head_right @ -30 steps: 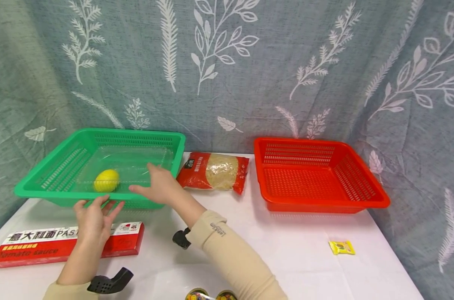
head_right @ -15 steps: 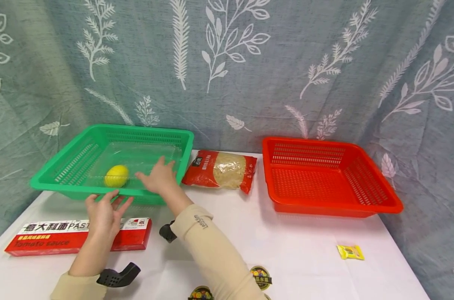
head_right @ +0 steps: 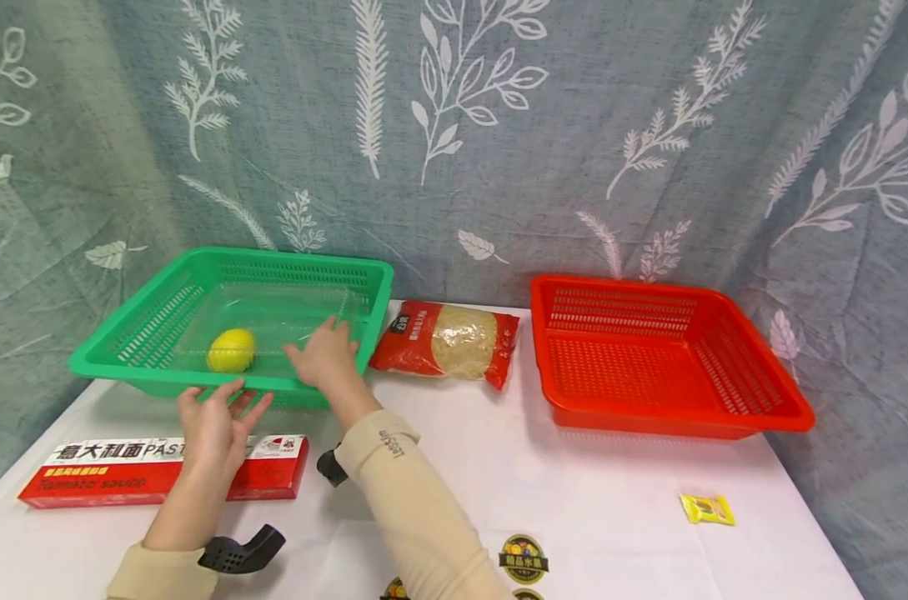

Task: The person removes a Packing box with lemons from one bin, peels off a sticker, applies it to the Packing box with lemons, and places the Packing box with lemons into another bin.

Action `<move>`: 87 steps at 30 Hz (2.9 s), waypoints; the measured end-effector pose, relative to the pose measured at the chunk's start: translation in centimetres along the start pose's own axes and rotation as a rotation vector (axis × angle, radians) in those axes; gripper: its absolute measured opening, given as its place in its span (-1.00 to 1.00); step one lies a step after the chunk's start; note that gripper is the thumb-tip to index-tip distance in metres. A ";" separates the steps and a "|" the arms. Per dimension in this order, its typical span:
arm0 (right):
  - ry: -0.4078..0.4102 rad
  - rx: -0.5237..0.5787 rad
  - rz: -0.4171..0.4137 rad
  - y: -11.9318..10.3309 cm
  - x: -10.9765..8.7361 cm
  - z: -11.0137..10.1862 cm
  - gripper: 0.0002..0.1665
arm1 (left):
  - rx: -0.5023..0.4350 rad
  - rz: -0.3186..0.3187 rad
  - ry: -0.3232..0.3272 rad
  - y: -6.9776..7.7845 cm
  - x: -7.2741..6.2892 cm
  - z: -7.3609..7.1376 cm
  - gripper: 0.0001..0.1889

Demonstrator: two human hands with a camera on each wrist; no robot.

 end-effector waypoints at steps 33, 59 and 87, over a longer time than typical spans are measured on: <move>-0.052 0.270 0.020 0.5 0.8 0.5 -0.29 | -0.006 0.020 0.003 0.1 -0.1 -0.1 -0.62; 0.010 0.661 0.069 0.6 0.7 0.6 -0.30 | -0.025 0.009 0.011 0.0 -0.1 -0.1 -0.66; 0.052 0.904 0.037 1.4 -0.7 -2.0 -0.34 | -0.016 -0.003 -0.015 -0.4 -0.1 -0.4 -0.52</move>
Point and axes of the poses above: each hand's wrist, its own x-axis towards the middle knuckle, its own z-axis out of the palm, y = z × x, the point moved 4 cm from there along x, towards the middle knuckle, and after that the axes turned 3 degrees about -z, right-handed, at the moved point
